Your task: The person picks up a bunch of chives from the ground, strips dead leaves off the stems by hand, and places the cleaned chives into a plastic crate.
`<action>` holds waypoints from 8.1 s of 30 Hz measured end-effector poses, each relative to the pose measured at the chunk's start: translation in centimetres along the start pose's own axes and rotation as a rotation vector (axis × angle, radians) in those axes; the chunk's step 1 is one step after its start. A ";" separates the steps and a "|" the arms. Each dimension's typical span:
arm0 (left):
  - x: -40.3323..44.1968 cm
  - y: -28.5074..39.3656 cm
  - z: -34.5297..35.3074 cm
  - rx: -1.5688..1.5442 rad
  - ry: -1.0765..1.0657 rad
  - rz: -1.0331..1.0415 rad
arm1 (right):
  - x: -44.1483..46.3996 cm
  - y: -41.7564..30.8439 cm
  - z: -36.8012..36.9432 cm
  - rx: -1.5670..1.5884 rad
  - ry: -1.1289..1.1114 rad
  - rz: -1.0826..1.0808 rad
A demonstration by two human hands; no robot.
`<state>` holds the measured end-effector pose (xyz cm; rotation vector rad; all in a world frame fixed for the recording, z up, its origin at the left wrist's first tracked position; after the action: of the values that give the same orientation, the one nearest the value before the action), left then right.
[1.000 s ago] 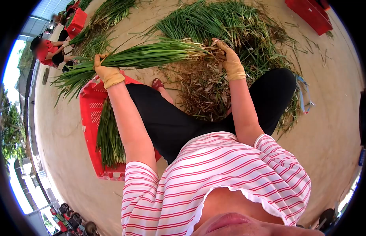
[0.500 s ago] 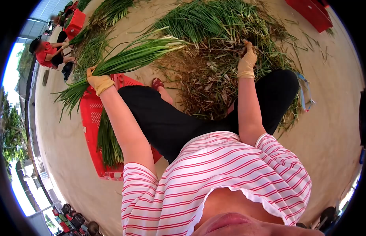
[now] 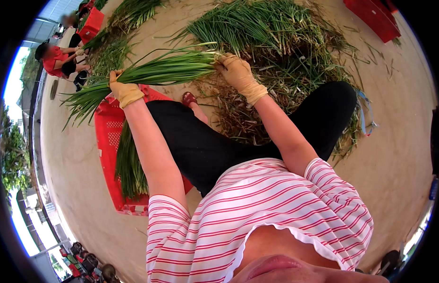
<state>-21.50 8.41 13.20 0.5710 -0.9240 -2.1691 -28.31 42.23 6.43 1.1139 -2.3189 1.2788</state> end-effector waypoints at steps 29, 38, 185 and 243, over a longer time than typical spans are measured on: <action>-5.1 -8.0 10.4 0.325 -0.510 -0.470 | 7.3 -0.5 1.4 0.645 -0.639 0.028; -6.7 -6.4 11.8 0.294 -0.479 -0.275 | 9.9 -2.1 -3.4 0.642 -0.589 0.012; -4.9 -3.2 6.1 0.195 -0.016 -0.162 | 1.5 1.9 -0.5 0.474 0.087 0.413; -4.2 -0.4 4.5 -0.109 0.095 -0.195 | -4.1 12.0 -6.9 1.529 1.101 0.521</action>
<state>-21.69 13.72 16.34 0.7296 -0.7206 -2.3268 -35.27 53.61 0.87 -0.2391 -0.5423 2.8777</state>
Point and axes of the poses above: each hand's wrist, its own x-axis towards the middle knuckle, its own z-axis out of the palm, y = z × x, the point moved 2 cm from there along x, towards the middle knuckle, and after that the axes turned 12 degrees about -z, right-handed, at the moved point
